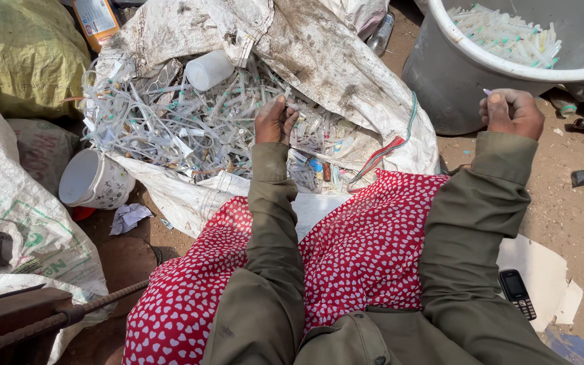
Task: The person sits on the ground and repeatedly picks up used syringes from a large sack. They separate the syringe components by hand and place the separated parts into a nearby bucket.
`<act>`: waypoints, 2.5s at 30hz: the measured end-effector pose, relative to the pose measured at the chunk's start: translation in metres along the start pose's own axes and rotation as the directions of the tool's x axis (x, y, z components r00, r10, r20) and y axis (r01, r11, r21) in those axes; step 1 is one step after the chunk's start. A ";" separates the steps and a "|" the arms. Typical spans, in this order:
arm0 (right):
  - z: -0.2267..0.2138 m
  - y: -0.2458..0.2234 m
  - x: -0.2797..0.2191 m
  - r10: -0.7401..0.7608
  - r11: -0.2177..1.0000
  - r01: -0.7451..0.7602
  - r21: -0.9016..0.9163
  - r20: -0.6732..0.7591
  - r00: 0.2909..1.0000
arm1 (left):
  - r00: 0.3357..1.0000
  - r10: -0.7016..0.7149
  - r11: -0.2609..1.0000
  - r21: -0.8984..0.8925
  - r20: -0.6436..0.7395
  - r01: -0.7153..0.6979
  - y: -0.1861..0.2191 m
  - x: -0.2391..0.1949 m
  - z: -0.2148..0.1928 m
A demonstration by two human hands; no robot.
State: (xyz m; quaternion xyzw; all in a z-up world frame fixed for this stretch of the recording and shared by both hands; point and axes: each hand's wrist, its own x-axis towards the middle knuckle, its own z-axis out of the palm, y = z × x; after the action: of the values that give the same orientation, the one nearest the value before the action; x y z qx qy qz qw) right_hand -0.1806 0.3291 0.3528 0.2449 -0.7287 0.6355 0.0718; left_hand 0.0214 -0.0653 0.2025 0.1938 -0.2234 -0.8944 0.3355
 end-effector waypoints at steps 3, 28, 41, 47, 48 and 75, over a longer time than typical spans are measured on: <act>-0.056 -0.003 -0.024 -0.028 0.960 0.027 -0.280 0.002 1.000 | 0.992 -0.033 0.999 0.020 0.122 0.031 -0.007 0.000 0.015; 0.087 -0.089 -0.006 -0.189 0.891 0.346 -0.295 0.453 0.871 | 0.962 -0.177 0.950 0.293 0.209 0.111 -0.056 -0.047 0.096; 0.142 -0.020 -0.020 -0.078 0.957 0.195 -0.216 0.455 0.887 | 0.822 -0.402 0.831 0.538 0.403 0.143 -0.067 -0.052 0.098; 0.132 -0.007 -0.016 0.040 0.962 0.067 -0.266 0.376 0.926 | 0.800 -0.386 0.700 0.711 0.458 -0.070 -0.062 -0.060 0.106; 0.133 -0.004 -0.017 0.042 0.967 0.054 -0.251 0.364 0.931 | 0.812 -0.362 0.650 0.748 0.457 -0.132 -0.061 -0.061 0.109; -0.141 0.202 -0.058 0.357 0.544 -0.318 -0.776 -0.130 0.925 | 0.902 -0.343 0.810 0.569 0.261 0.143 -0.014 -0.041 0.058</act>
State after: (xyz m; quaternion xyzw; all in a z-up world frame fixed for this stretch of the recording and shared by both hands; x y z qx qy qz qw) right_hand -0.2500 0.4949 0.1741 0.0576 -0.9665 0.2481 0.0321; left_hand 0.0139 -0.0125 0.2513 0.1440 -0.4937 -0.8514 0.1030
